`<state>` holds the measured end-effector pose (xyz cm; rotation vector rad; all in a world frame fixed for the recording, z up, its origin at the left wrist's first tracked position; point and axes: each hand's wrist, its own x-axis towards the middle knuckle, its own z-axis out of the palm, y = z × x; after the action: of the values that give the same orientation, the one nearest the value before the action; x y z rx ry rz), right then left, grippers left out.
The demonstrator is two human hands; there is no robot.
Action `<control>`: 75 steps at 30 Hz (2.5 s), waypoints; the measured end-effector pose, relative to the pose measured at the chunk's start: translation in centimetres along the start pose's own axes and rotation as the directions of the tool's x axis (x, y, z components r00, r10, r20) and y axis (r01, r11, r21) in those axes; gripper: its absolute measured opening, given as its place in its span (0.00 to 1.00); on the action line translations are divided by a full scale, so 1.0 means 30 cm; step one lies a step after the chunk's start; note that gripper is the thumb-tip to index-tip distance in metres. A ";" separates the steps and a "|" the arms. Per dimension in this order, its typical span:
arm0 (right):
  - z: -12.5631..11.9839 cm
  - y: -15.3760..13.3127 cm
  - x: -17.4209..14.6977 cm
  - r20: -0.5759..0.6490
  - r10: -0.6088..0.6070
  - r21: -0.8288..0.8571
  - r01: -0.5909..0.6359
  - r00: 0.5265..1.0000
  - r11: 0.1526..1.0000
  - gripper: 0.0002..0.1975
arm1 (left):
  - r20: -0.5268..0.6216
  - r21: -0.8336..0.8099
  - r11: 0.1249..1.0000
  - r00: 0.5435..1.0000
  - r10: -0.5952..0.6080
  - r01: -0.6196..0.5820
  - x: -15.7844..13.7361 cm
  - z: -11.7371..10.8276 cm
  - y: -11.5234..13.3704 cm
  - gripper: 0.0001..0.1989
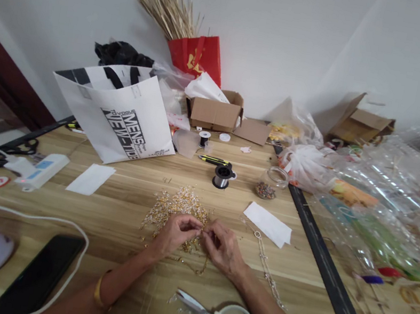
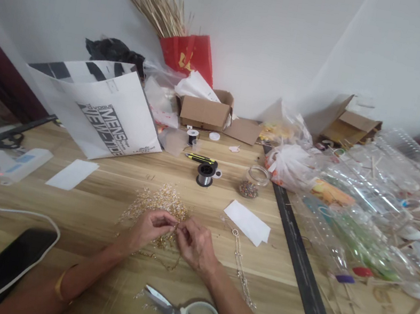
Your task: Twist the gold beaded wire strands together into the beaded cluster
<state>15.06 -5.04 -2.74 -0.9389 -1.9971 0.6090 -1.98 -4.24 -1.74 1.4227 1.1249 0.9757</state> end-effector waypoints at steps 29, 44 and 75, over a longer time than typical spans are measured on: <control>0.001 0.002 -0.002 -0.017 -0.015 0.004 0.015 1.000 1.000 0.06 | 0.017 0.270 0.954 0.992 0.129 -0.129 -0.010 0.002 0.022 0.08; -0.002 0.000 0.000 0.014 0.044 0.060 -0.045 0.999 0.997 0.05 | 0.019 0.351 0.922 0.986 0.168 -0.164 -0.018 0.005 0.044 0.09; -0.011 -0.001 0.009 0.033 0.030 0.116 -0.034 0.999 0.993 0.06 | 0.026 0.334 0.924 0.982 0.186 -0.184 -0.024 0.010 0.054 0.09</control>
<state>15.22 -4.83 -2.44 -0.8971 -1.9547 0.7533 -1.65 -5.07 -0.17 1.8296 1.2192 0.9493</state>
